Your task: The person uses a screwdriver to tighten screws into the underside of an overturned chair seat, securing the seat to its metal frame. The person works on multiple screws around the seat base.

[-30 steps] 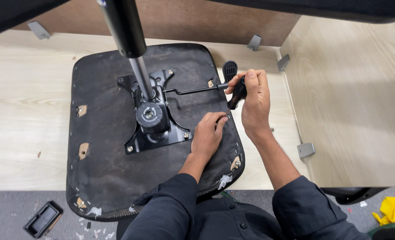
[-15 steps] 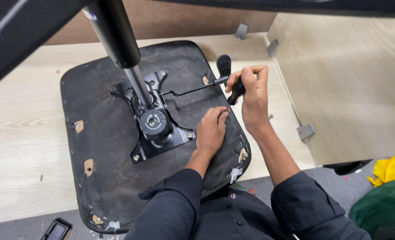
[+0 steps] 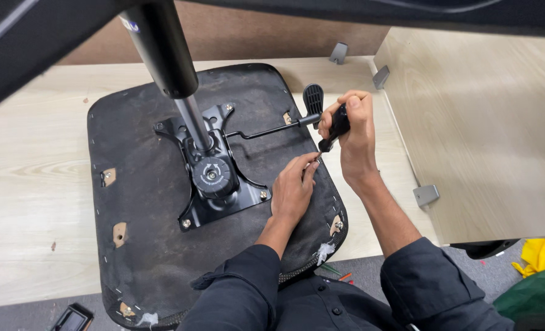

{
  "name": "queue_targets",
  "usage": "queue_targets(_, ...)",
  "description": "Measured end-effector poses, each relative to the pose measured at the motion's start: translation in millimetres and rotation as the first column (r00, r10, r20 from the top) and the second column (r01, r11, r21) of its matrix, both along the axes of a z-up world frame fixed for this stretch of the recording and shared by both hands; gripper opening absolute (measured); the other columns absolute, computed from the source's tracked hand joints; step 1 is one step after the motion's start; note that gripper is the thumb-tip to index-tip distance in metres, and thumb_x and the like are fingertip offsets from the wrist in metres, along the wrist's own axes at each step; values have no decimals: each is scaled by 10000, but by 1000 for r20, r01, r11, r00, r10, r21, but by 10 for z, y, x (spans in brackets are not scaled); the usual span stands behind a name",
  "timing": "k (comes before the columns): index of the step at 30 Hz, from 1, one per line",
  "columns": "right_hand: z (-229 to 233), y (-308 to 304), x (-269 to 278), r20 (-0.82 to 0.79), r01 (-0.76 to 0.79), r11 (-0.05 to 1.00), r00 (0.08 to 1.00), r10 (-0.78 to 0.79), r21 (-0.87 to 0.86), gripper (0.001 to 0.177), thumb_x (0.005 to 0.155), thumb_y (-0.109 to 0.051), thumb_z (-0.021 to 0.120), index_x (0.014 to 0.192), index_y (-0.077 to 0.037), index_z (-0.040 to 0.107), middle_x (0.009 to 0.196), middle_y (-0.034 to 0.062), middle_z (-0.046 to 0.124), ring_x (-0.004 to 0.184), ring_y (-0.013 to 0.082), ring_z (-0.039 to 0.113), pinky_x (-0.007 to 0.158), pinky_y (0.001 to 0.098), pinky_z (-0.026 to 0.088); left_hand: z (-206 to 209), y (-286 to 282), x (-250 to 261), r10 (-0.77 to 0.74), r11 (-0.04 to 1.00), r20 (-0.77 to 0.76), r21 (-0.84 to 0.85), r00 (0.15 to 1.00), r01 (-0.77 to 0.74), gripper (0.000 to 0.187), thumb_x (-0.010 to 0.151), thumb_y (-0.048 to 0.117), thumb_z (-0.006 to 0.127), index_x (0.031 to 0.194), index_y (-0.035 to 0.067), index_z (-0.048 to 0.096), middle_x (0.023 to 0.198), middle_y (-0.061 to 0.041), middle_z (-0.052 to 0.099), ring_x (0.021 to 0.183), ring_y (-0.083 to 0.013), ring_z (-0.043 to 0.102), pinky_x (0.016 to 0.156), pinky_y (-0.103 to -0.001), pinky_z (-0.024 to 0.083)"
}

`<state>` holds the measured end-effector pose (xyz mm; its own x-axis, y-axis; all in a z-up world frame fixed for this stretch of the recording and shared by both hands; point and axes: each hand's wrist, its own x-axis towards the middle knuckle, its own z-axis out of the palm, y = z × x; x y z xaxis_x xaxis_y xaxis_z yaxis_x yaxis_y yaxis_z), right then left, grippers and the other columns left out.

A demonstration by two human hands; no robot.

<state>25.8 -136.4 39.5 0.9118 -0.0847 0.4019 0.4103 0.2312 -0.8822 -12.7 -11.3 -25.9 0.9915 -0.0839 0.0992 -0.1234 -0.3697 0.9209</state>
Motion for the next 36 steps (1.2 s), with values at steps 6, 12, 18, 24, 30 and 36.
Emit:
queue_targets(6,-4,-1,-1,14,-41,994,999,42,-99,269,1145,-349,439,1134,-83,412,945,109,599,817,171,600,743,309,494,-105,-1,0,53,998,62,-42,997,-50,201,975,269,630,1117,156,717,965,-22,740,703,-154,739,681,-337,572)
queue_targets(12,28,9,-74,37,-60,995,997,63,-86,371,1136,-410,380,1128,-61,504,971,105,602,873,184,621,827,322,530,-28,-16,4,37,998,29,49,999,-38,240,977,292,611,1171,179,695,964,-19,743,696,-159,730,669,-356,555)
queue_targets(18,-19,-30,-80,62,-55,998,996,56,-16,353,1138,-452,356,1204,-107,399,895,79,564,795,160,581,789,320,528,-12,-19,-19,-4,999,-12,37,1000,4,243,1004,305,562,1164,184,700,969,11,754,698,-126,736,686,-331,568)
queue_targets(24,6,39,-78,75,8,989,997,3,-151,269,1154,-383,387,1151,-114,392,968,95,607,859,154,627,816,313,546,-29,-14,-4,14,998,-33,62,999,-12,243,1002,328,577,1151,188,708,953,3,763,718,-108,737,697,-326,571)
queue_targets(30,11,18,-115,65,-1,992,998,9,-128,358,1146,-416,287,1143,-108,470,972,85,614,870,147,629,834,319,556,-38,-23,-23,17,999,4,33,1000,-18,265,993,308,565,1196,194,693,968,-10,750,679,-122,724,694,-324,573)
queue_targets(36,-3,2,-94,54,31,995,998,-26,-98,282,1152,-415,299,1159,-152,401,860,72,558,795,148,600,793,331,547,-35,-29,-21,20,998,-14,66,1000,-19,241,1012,314,578,1164,181,710,947,-18,752,695,-125,731,702,-326,579)
